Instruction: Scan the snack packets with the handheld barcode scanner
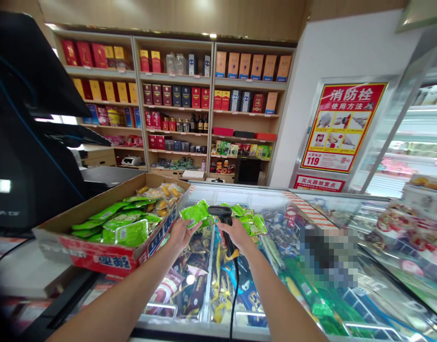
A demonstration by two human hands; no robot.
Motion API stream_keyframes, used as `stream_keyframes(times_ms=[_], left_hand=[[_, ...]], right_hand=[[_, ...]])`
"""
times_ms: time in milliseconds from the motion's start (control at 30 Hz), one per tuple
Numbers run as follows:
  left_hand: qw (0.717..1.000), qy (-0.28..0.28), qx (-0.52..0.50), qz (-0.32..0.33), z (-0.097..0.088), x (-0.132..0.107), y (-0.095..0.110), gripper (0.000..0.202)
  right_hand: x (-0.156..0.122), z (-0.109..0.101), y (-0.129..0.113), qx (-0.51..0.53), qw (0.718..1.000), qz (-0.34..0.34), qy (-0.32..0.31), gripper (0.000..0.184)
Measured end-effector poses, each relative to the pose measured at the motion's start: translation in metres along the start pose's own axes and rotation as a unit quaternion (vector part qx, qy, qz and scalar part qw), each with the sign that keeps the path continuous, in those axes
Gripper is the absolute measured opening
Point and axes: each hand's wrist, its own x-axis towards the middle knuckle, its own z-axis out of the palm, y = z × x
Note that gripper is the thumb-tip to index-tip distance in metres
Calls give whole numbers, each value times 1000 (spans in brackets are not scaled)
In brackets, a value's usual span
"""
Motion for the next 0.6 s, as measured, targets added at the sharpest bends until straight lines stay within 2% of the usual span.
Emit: stream_keyframes(times_ms=[133, 233, 333, 400, 533, 600], left_hand=[[992, 68, 103, -18, 20, 3, -8, 24], [988, 56, 144, -23, 40, 11, -20, 21], [983, 28, 178, -23, 53, 19, -30, 23], [977, 26, 210, -18, 55, 24, -34, 24], [965, 41, 257, 20, 46, 31, -30, 29], [969, 15, 240, 51, 42, 31, -25, 30]], right_hand=[[-1, -25, -23, -35, 999, -19, 33, 28], [-9, -45, -37, -54, 996, -24, 66, 27], [-19, -58, -41, -38, 994, -34, 95, 26], [-25, -62, -38, -23, 994, -42, 100, 26], [-27, -61, -29, -11, 995, -41, 91, 27], [-25, -57, -25, 0, 995, -37, 88, 28]])
